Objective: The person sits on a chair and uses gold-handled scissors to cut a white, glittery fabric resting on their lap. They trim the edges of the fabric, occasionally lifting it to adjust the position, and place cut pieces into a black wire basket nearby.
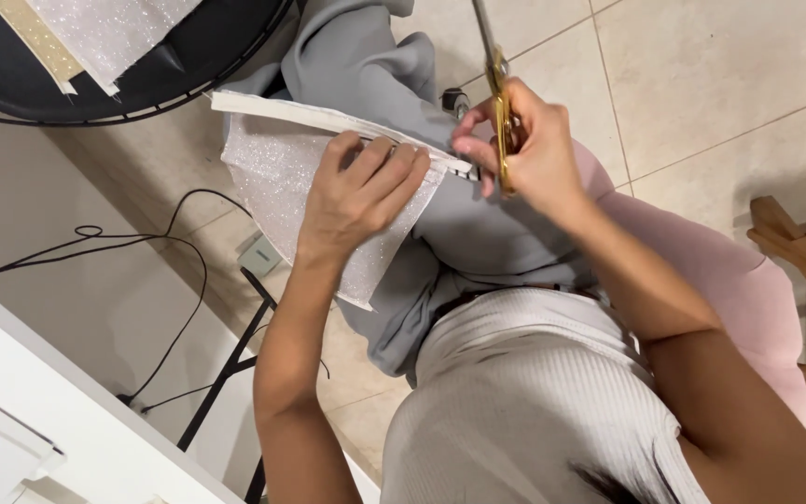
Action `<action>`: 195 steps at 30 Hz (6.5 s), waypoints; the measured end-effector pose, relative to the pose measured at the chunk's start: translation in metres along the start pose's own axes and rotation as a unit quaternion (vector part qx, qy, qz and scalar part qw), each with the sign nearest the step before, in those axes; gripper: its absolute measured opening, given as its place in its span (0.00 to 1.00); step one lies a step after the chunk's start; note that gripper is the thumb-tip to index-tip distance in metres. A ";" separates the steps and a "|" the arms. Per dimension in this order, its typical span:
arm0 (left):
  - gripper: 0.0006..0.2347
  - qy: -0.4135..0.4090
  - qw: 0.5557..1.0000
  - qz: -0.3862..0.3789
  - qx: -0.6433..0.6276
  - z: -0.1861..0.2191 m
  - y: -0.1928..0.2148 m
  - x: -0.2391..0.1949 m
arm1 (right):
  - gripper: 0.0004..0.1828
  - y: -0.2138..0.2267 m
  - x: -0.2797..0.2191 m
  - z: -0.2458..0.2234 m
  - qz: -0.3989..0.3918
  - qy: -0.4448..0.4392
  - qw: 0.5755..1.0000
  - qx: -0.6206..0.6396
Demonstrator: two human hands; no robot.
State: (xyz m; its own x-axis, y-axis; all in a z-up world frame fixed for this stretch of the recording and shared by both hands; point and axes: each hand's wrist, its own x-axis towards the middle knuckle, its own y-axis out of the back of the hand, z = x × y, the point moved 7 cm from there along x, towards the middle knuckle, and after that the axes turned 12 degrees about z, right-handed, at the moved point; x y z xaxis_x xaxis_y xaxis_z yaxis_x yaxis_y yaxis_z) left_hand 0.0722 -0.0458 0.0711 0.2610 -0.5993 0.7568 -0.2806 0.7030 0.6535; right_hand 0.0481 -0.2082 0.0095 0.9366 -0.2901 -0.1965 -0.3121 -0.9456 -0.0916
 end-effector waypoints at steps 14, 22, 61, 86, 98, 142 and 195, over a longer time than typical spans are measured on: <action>0.07 -0.001 0.997 0.077 -0.025 0.006 0.008 -0.001 | 0.13 -0.020 0.000 0.016 -0.133 -0.151 0.978 0.050; 0.02 0.126 0.992 0.029 -0.011 0.019 -0.001 -0.031 | 0.11 -0.016 -0.003 0.027 -0.143 -0.114 0.983 -0.001; 0.07 0.760 0.477 0.142 -0.419 0.017 -0.034 -0.100 | 0.18 0.040 -0.014 -0.018 -0.031 0.051 0.976 -0.210; 0.07 0.739 0.435 0.231 -0.459 0.037 -0.052 -0.134 | 0.29 0.065 -0.057 0.040 -0.170 0.013 0.868 -0.466; 0.08 0.730 0.490 0.223 -0.422 0.035 -0.041 -0.129 | 0.31 0.056 -0.064 0.025 -0.187 0.063 0.834 -0.515; 0.08 0.754 0.441 0.248 -0.419 0.046 -0.030 -0.114 | 0.27 0.057 -0.064 0.014 -0.225 0.085 0.812 -0.532; 0.08 0.755 0.429 0.235 -0.436 0.036 -0.019 -0.126 | 0.29 0.058 -0.062 0.038 -0.257 0.049 0.804 -0.533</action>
State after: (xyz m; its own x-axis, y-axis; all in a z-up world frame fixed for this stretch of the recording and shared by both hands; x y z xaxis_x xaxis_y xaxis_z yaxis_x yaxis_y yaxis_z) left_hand 0.0119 0.0023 -0.0361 0.8511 0.1559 -0.5014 -0.3495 0.8808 -0.3193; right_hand -0.0341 -0.2392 -0.0209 0.9225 0.2197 -0.3175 0.3861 -0.5170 0.7640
